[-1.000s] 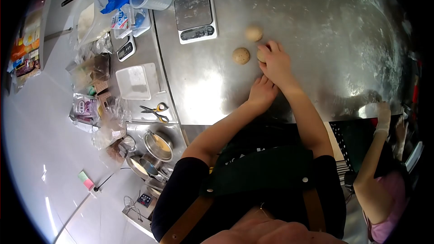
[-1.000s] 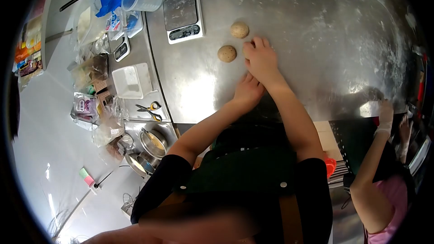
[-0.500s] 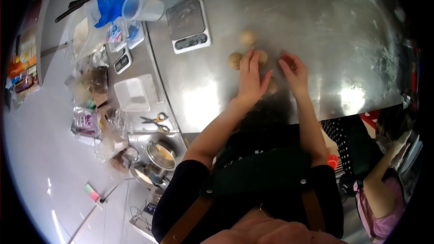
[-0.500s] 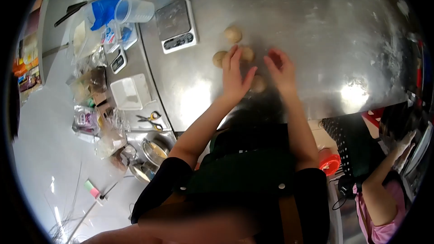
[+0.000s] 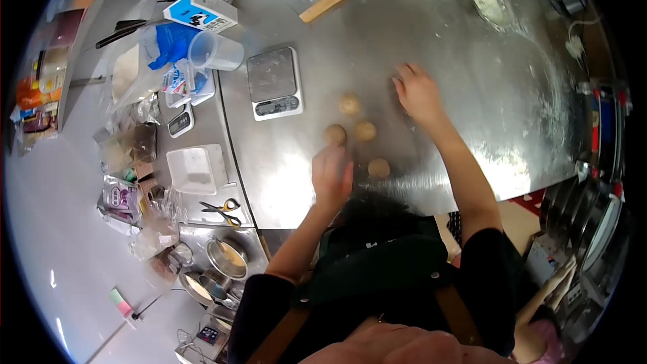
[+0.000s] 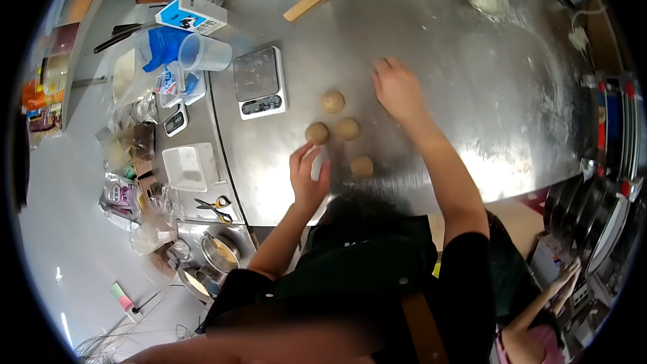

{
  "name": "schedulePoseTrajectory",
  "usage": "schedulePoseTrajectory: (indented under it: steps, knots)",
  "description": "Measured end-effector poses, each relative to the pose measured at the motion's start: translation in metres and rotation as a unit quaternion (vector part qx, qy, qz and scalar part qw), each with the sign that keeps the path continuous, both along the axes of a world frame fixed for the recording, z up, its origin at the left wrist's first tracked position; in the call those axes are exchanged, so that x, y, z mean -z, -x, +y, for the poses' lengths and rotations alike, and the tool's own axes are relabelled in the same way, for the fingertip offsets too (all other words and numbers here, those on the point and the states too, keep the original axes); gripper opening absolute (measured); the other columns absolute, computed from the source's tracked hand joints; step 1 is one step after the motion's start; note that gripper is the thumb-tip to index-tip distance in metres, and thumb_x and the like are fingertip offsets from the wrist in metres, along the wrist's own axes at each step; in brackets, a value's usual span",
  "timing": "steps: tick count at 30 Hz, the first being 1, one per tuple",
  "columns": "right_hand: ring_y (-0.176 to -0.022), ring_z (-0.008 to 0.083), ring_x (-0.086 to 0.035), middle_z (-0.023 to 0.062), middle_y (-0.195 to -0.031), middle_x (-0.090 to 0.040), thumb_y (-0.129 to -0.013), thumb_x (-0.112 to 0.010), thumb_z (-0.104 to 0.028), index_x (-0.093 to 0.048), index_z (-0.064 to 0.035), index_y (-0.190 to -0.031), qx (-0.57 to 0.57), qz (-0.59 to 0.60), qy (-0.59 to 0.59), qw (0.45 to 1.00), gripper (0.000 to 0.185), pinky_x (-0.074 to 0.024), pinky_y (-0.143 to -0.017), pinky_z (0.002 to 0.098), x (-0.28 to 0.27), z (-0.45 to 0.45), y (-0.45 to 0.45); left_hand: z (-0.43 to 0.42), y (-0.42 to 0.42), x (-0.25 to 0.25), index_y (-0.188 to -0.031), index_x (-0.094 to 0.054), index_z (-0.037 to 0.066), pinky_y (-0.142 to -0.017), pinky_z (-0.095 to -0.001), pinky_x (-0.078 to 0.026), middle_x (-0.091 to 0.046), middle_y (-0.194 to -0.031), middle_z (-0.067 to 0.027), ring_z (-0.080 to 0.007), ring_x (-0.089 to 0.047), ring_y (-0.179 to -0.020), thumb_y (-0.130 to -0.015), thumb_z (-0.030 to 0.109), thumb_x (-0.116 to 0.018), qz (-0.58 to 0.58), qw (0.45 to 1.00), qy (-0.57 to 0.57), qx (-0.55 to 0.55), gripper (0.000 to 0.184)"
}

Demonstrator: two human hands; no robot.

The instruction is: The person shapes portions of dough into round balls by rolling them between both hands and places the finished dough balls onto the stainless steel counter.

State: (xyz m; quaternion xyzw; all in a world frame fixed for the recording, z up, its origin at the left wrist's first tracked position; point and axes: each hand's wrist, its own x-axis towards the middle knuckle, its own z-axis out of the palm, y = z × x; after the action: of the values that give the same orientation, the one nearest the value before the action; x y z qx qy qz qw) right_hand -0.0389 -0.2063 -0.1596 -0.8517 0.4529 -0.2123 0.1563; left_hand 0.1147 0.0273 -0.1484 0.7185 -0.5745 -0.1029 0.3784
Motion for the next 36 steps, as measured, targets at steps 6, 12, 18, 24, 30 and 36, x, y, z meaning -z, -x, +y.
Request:
schedulePoseTrajectory:
  steps: [6, 12, 18, 24, 30, 36]
  knots:
    - [-0.092, 0.0251, -0.064, 0.0096, -0.095, -0.063, -0.076, -0.061, -0.009, -0.064, -0.0023, -0.09, -0.178, 0.138, 0.24, 0.944, 0.015, -0.0558, -0.074, 0.0342, 0.024, -0.128, -0.141, 0.056, 0.01, -0.005, -0.111, -0.063, 0.001, -0.091, -0.0408, -0.048, -0.059, -0.119, -0.0193, -0.0352, -0.058, -0.109, -0.079, -0.001, -0.071, 0.032, 0.99, -0.06, -0.12, 0.033]
    - [-0.096, 0.0271, -0.066, 0.0099, -0.1, -0.067, -0.08, -0.06, -0.012, -0.067, -0.0023, -0.095, -0.165, 0.253, 0.36, 0.883, 0.019, -0.057, -0.076, 0.0353, 0.085, -0.192, -0.224, 0.087, 0.018, -0.001, -0.109, -0.063, 0.0, -0.089, -0.0409, -0.05, -0.06, -0.115, -0.0193, -0.0354, -0.06, -0.105, -0.08, -0.001, -0.07, 0.049, 0.96, -0.105, -0.257, 0.029]
    - [-0.095, 0.0292, -0.067, 0.0129, -0.1, -0.067, -0.082, -0.061, -0.013, -0.065, -0.0023, -0.1, -0.242, 0.254, 0.226, 0.909, 0.021, -0.0564, -0.076, 0.0397, 0.025, -0.174, -0.173, 0.077, 0.016, 0.004, -0.109, -0.063, 0.0, -0.09, -0.0397, -0.051, -0.062, -0.113, -0.0201, -0.0347, -0.062, -0.105, -0.082, -0.003, -0.068, 0.05, 0.976, -0.069, -0.202, 0.027]
    - [-0.093, 0.0272, -0.065, 0.0112, -0.102, -0.064, -0.089, -0.06, -0.012, -0.055, -0.0031, -0.119, -0.073, -0.113, 0.042, 0.99, 0.032, -0.0538, -0.073, 0.0382, 0.008, -0.089, -0.006, 0.052, 0.009, 0.015, -0.113, -0.062, 0.0, -0.091, -0.0383, -0.05, -0.063, -0.115, -0.0186, -0.0334, -0.062, -0.106, -0.084, -0.004, -0.065, 0.114, 0.988, -0.037, -0.093, 0.029]
    - [-0.067, 0.0043, -0.047, -0.002, -0.08, -0.054, -0.092, -0.065, -0.017, -0.059, -0.0021, -0.109, 0.224, -0.277, -0.396, 0.846, 0.023, -0.0367, -0.055, 0.0221, 0.047, 0.097, 0.163, 0.025, 0.033, 0.03, -0.13, -0.051, 0.003, -0.096, -0.0418, -0.049, -0.055, -0.129, -0.0179, -0.0364, -0.056, -0.115, -0.074, 0.012, -0.081, 0.147, 0.982, -0.096, 0.065, 0.064]
    - [-0.071, 0.0164, -0.059, 0.0077, -0.082, -0.064, -0.09, -0.069, -0.021, -0.059, 0.0027, -0.102, 0.3, -0.189, -0.371, 0.858, 0.028, -0.0492, -0.066, 0.0318, 0.061, 0.199, 0.177, 0.014, 0.042, 0.051, -0.137, -0.047, 0.005, -0.101, -0.0433, -0.045, -0.049, -0.137, -0.0169, -0.0377, -0.049, -0.123, -0.071, 0.014, -0.081, 0.108, 0.975, -0.1, 0.164, 0.075]
